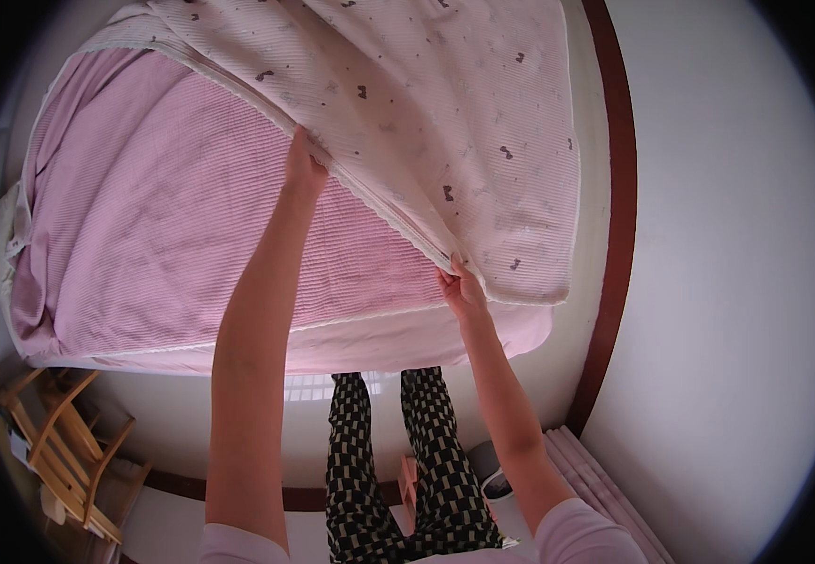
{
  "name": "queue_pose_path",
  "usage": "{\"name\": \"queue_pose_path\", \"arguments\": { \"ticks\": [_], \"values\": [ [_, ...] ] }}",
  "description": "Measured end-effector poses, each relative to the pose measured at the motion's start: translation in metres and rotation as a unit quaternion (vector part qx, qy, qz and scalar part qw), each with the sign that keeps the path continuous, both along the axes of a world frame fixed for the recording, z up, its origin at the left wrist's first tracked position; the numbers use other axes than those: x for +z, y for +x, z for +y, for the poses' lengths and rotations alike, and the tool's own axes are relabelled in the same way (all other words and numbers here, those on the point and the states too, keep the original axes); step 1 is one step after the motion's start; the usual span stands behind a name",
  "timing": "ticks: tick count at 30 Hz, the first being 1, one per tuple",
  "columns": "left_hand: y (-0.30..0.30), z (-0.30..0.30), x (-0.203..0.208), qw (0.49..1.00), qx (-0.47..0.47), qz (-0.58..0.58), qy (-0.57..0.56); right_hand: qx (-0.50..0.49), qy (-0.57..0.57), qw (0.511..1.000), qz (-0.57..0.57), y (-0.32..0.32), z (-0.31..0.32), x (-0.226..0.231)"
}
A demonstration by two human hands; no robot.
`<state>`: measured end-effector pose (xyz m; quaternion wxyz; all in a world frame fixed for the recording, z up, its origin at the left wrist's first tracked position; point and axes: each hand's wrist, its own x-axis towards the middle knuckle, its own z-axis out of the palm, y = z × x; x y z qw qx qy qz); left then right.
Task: The person smooths and tucks the bedsheet around the mattress, rearranges a pillow, and then spreads and folds a blanket on the bed by hand.
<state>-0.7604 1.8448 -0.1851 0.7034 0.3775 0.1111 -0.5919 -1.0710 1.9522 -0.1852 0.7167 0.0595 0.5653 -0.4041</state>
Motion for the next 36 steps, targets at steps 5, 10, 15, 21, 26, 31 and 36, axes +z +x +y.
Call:
{"name": "queue_pose_path", "arguments": {
  "ticks": [5,10,15,21,26,31,36],
  "values": [
    [0.13,0.013,-0.011,0.991,0.045,-0.089,0.094,-0.003,0.009,1.0,0.017,0.019,0.003,-0.014],
    [0.13,0.108,0.028,0.954,0.027,-0.273,0.124,-0.002,0.009,0.994,0.105,0.012,-0.018,-0.027],
    [0.121,0.257,0.033,0.947,0.044,-0.259,0.184,0.02,0.033,0.992,0.123,0.03,-0.012,-0.049],
    [0.062,0.369,-0.012,0.948,0.1,-0.138,0.27,0.012,0.049,0.992,0.118,0.018,0.022,-0.057],
    [0.041,0.409,-0.066,0.937,0.11,-0.076,0.323,0.05,0.1,0.981,0.159,0.012,0.049,-0.057],
    [0.059,0.403,-0.102,0.921,0.141,-0.076,0.356,0.084,0.077,0.981,0.16,0.002,0.073,-0.063],
    [0.09,0.402,-0.108,0.922,0.141,-0.109,0.343,0.141,0.117,0.966,0.18,-0.001,0.08,-0.065]
  ]
}}
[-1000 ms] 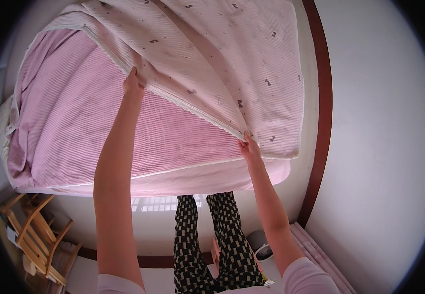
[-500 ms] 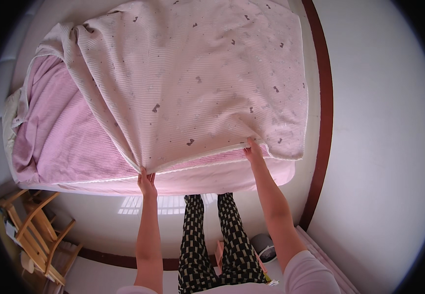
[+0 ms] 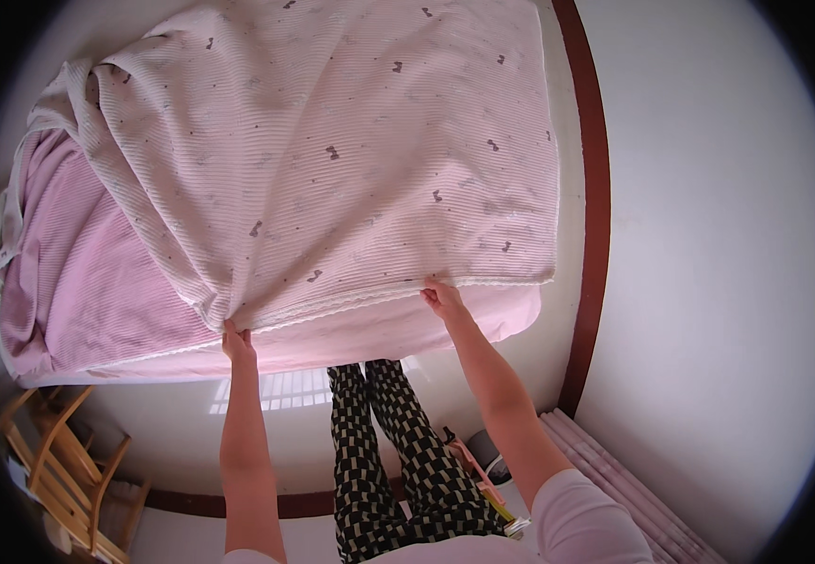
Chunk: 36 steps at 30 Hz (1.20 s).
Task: The person smooths and tucks the bedsheet around the mattress, rearranges a pillow, and then spreads and folds a blanket on the bed by hand.
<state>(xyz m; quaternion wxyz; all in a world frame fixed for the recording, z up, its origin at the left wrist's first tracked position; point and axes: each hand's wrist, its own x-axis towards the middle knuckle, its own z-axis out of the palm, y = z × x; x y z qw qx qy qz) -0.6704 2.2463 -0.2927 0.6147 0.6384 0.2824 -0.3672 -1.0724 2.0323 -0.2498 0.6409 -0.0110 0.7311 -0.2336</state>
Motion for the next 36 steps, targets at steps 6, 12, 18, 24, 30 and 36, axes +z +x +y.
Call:
{"name": "queue_pose_path", "arguments": {
  "ticks": [6,12,18,24,30,36],
  "values": [
    [-0.015,0.005,0.009,0.994,-0.068,0.059,0.065,-0.075,0.002,0.997,0.019,-0.005,0.003,-0.014],
    [0.001,-0.001,0.02,0.996,-0.047,0.001,0.082,0.0,0.009,0.999,0.05,0.026,0.005,-0.006],
    [-0.024,-0.013,0.065,0.996,-0.058,0.02,0.067,0.175,0.114,0.971,-0.115,0.095,0.05,0.053],
    [-0.042,-0.031,0.103,0.99,-0.096,0.096,-0.04,0.489,-0.34,0.803,-0.006,0.242,0.094,0.103],
    [0.004,-0.007,0.144,0.962,-0.166,0.151,-0.154,0.615,-0.363,0.692,0.108,0.383,0.112,0.096],
    [0.136,0.098,0.185,0.973,-0.166,0.125,-0.104,0.65,-0.305,0.674,0.171,0.442,0.153,0.078]
  ]
}}
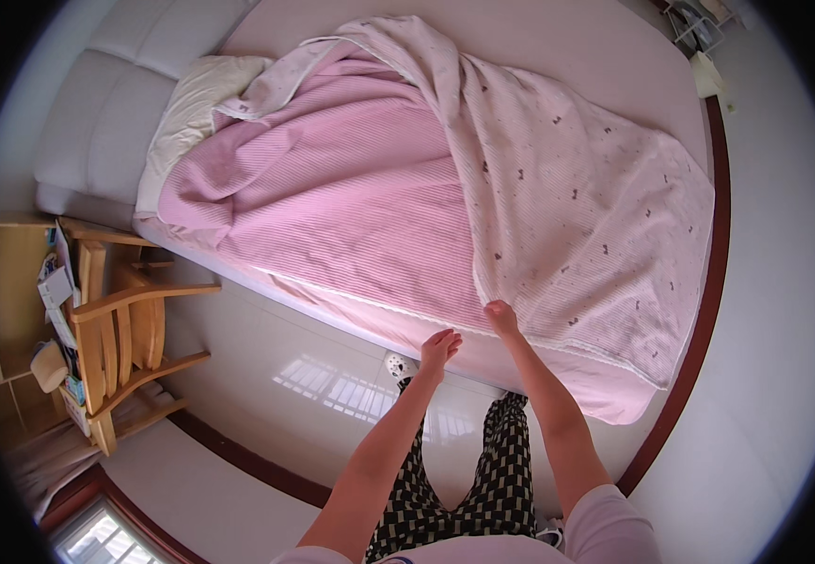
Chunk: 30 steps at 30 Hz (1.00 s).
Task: The person smooths and tucks the bedsheet around the mattress, rearranges a pillow, and then spreads and folds a blanket on the bed by hand.
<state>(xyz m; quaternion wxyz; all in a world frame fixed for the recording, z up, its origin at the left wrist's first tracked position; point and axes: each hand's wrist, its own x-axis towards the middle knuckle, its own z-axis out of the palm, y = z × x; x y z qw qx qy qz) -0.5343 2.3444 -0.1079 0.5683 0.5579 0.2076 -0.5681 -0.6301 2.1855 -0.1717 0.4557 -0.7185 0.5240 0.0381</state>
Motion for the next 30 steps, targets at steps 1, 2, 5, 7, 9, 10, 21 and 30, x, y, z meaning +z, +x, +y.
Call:
{"name": "queue_pose_path", "arguments": {
  "ticks": [1,2,5,7,9,10,21,30],
  "values": [
    [0.023,0.017,0.003,1.0,0.011,-0.009,0.01,0.007,-0.007,1.0,-0.003,0.005,0.004,-0.002],
    [0.046,0.027,0.006,0.999,0.03,-0.021,0.011,0.0,-0.024,1.0,0.007,0.008,0.0,-0.005],
    [0.12,0.082,0.002,0.991,0.109,-0.066,0.037,0.004,-0.028,0.999,0.022,0.064,0.029,0.004],
    [0.158,0.1,0.005,0.987,0.125,-0.085,0.047,0.006,-0.033,0.999,0.039,0.09,0.04,0.006],
    [0.189,0.107,0.007,0.984,0.127,-0.109,0.052,0.047,-0.079,0.996,-0.02,0.113,0.039,0.002],
    [0.205,0.117,0.008,0.983,0.126,-0.119,0.058,0.051,-0.074,0.996,-0.02,0.13,0.046,0.003],
    [0.37,0.168,0.027,0.969,0.062,-0.217,0.105,0.025,-0.017,0.999,-0.014,0.235,0.091,-0.021],
    [0.575,0.146,-0.021,0.884,-0.017,-0.439,0.163,-0.057,-0.025,0.998,-0.032,0.305,0.11,-0.028]
  ]
}}
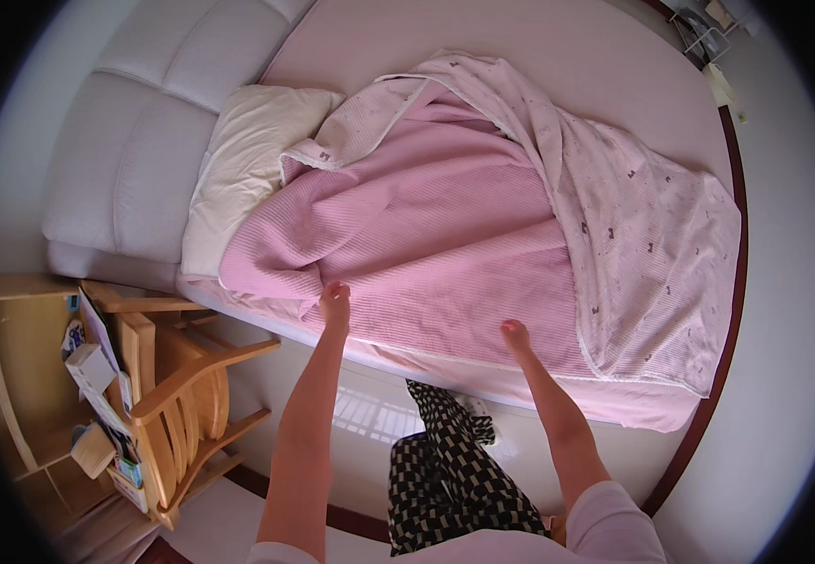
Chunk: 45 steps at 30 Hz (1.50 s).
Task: The person smooths and tucks the bedsheet around the mattress, rearranges a pillow, and then spreads and folds a blanket on the bed by hand.
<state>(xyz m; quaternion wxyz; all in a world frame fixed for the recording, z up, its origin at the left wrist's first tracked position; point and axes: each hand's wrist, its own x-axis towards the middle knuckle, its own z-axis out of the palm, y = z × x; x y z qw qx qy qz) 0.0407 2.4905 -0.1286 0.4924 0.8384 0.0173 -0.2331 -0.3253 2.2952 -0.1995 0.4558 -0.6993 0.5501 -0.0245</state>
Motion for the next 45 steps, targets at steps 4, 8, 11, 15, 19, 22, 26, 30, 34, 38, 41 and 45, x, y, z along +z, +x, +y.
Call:
{"name": "queue_pose_path", "arguments": {
  "ticks": [4,8,11,15,19,22,26,30,34,38,41,45],
  "values": [
    [0.029,-0.068,0.01,0.996,-0.065,-0.062,-0.009,-0.054,-0.016,0.996,0.073,-0.03,-0.017,-0.034],
    [0.097,-0.064,0.025,0.977,-0.136,-0.14,0.088,-0.051,0.018,0.997,0.054,0.027,0.0,-0.05],
    [0.132,-0.091,0.028,0.96,-0.202,-0.172,0.093,-0.092,0.033,0.995,-0.027,0.058,-0.019,-0.052],
    [0.19,-0.108,0.024,0.916,-0.25,-0.282,0.138,-0.157,0.156,0.966,-0.137,0.131,-0.033,-0.015],
    [0.232,-0.135,0.023,0.873,-0.334,-0.328,0.138,-0.193,0.152,0.958,-0.148,0.181,-0.057,0.025],
    [0.245,-0.174,0.019,0.862,-0.348,-0.323,0.177,-0.169,0.087,0.968,-0.166,0.188,-0.079,0.031],
    [0.301,-0.184,0.013,0.84,-0.365,-0.355,0.188,-0.173,0.123,0.965,-0.156,0.232,-0.075,0.036],
    [0.322,-0.203,0.01,0.835,-0.413,-0.304,0.198,-0.185,0.135,0.962,-0.149,0.264,-0.08,0.029],
    [0.34,-0.202,0.011,0.79,-0.483,-0.336,0.173,-0.161,0.073,0.976,-0.13,0.325,-0.098,0.024],
    [0.307,-0.18,0.05,0.76,-0.55,-0.346,-0.002,-0.201,0.003,0.967,-0.157,0.404,-0.122,0.04],
    [0.272,-0.163,0.095,0.75,-0.602,-0.27,-0.053,-0.287,0.083,0.946,-0.122,0.445,-0.156,0.059],
    [0.248,-0.132,0.136,0.754,-0.626,-0.143,-0.14,-0.361,0.223,0.888,-0.18,0.474,-0.179,0.066]
  ]
}}
